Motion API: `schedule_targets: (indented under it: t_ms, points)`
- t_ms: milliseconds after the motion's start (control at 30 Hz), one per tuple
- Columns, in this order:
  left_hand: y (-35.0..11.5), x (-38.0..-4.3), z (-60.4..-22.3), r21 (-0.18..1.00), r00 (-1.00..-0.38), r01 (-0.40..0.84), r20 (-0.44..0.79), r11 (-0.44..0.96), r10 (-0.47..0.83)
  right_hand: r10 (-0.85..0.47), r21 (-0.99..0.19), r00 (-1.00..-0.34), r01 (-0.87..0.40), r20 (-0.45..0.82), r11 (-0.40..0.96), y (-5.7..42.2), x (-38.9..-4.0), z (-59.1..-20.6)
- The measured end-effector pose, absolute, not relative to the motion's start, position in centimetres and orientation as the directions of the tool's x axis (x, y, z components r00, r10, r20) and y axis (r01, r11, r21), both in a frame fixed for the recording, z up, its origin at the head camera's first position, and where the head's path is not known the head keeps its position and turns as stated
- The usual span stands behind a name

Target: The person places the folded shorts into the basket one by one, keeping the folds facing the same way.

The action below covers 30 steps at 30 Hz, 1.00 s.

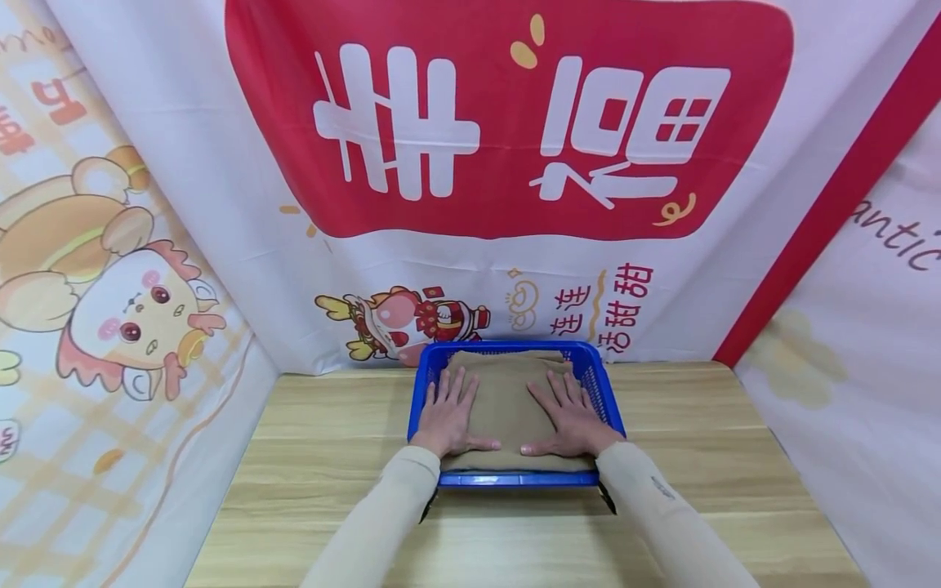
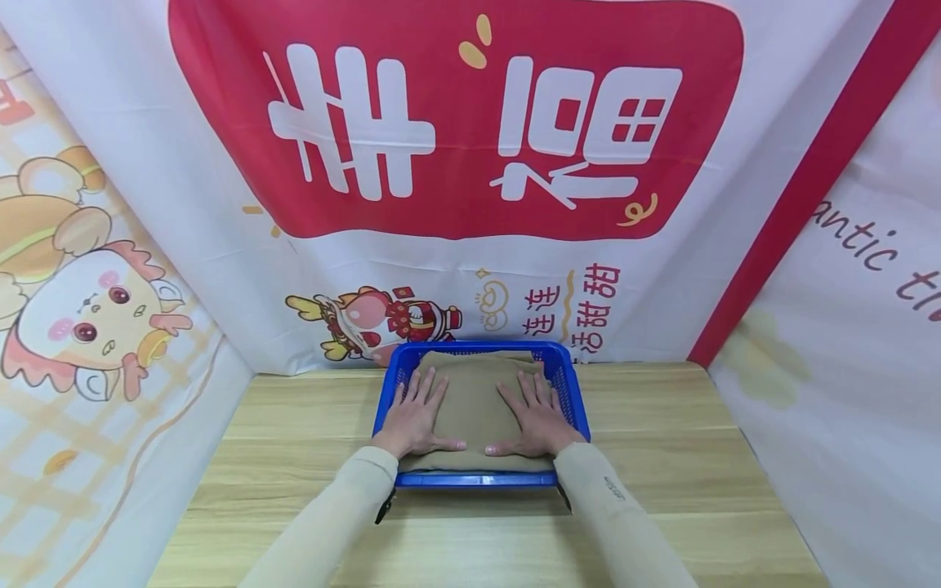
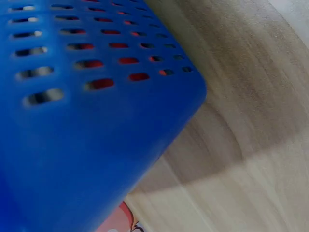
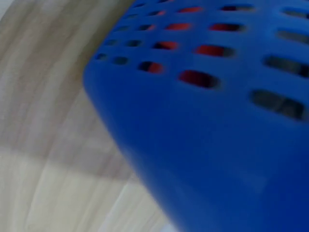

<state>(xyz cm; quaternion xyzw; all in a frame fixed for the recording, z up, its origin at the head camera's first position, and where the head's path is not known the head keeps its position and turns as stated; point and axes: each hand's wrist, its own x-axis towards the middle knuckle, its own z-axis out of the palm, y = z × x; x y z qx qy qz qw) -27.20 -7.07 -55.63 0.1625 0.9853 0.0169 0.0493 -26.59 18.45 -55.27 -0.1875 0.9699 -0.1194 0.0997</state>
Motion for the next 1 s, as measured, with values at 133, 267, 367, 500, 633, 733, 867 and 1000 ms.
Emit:
schedule_targets:
  t_ms: [133, 267, 367, 500, 633, 733, 867, 1000]
  points:
    - [-6.9, -27.3, -56.0, 0.031, -0.942, 0.323, -0.086, 0.946, 0.324, -0.390, -0.266, -0.911, -0.345, -0.137, 0.900, 18.6, -26.9, -56.1]
    - [-6.6, -27.1, -55.8, 0.024, -0.945, 0.314, -0.088, 0.949, 0.315, -0.395, -0.255, -0.911, -0.356, -0.121, 0.899, 18.8, -27.3, -57.3]
    - [-6.6, -27.0, -55.6, 0.013, -0.947, 0.306, -0.092, 0.952, 0.306, -0.394, -0.237, -0.911, -0.359, -0.119, 0.903, 18.8, -27.5, -58.0]
    - [-6.6, -27.1, -55.8, 0.013, -0.946, 0.308, -0.099, 0.951, 0.308, -0.398, -0.247, -0.912, -0.364, -0.102, 0.898, 18.8, -27.3, -57.9]
    - [-6.6, -27.1, -55.8, 0.039, -0.946, 0.306, -0.101, 0.951, 0.308, -0.415, -0.257, -0.907, -0.387, -0.066, 0.886, 18.9, -27.1, -57.4]
    - [-6.6, -26.9, -55.5, 0.066, -0.947, 0.301, -0.092, 0.951, 0.307, -0.423, -0.260, -0.906, -0.402, -0.029, 0.878, 19.0, -26.9, -57.0]
    - [-6.9, -26.6, -54.9, 0.132, -0.946, 0.318, -0.014, 0.939, 0.323, -0.406, -0.299, -0.913, -0.396, 0.030, 0.868, 19.3, -26.3, -55.8]
    - [-7.9, -26.0, -53.8, 0.216, -0.941, 0.336, 0.122, 0.917, 0.316, -0.377, -0.378, -0.918, -0.396, 0.125, 0.837, 20.0, -25.4, -53.8]
